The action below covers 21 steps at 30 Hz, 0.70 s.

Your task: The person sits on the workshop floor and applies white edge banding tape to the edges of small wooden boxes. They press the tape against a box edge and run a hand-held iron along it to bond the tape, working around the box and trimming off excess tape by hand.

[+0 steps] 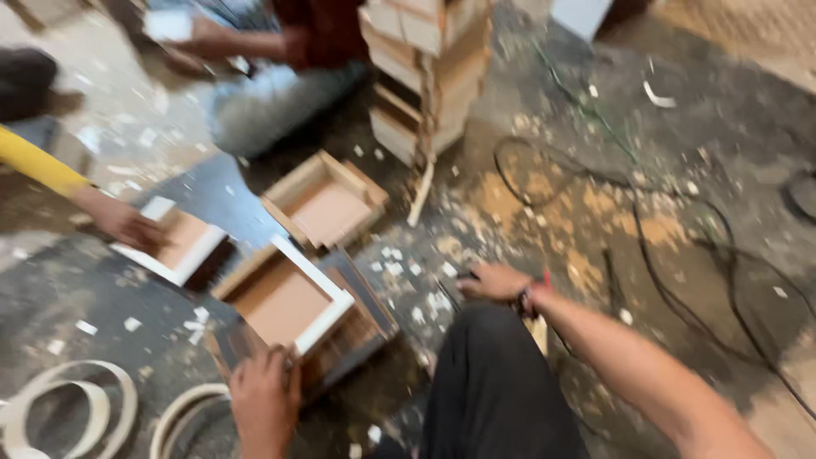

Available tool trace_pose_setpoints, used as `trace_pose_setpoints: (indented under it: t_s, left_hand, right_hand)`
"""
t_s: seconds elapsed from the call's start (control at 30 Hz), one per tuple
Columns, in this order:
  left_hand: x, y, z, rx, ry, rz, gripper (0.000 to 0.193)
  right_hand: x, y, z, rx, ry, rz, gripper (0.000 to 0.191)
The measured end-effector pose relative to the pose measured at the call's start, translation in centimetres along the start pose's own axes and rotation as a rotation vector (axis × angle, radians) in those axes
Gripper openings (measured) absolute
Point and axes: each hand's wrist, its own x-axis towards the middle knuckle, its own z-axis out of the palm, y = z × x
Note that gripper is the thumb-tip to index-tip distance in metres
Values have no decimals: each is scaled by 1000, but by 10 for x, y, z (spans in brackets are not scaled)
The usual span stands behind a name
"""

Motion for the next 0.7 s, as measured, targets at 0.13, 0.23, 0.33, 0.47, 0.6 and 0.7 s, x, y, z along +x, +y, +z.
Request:
trace_pose_setpoints:
  t_s: [0.13,0.23,0.33,0.47,0.6,0.7]
  left_hand:
    - [0,12,-17,-116,98,44,25]
    - [2,16,-22,-161,97,27,23]
    - [8,13,-12,-329,120,-57,18]
    - [8,-4,4,-754,103,-335,18]
    - [0,-10,19,-1076,100,-435,22]
    - [1,-12,25,-1111,152,-409,24]
  right_hand:
    - [1,-1,-13,-29,-187,103,65]
    - [3,-13,-24,-165,-198,84,64]
    - [4,-42,-32,-169,200,-81,49]
    - [25,-121,-20,-23,364,-588,35]
    - [45,-206,33,-85,493,-862,27]
    - [59,-260,77,-62,443,-980,20]
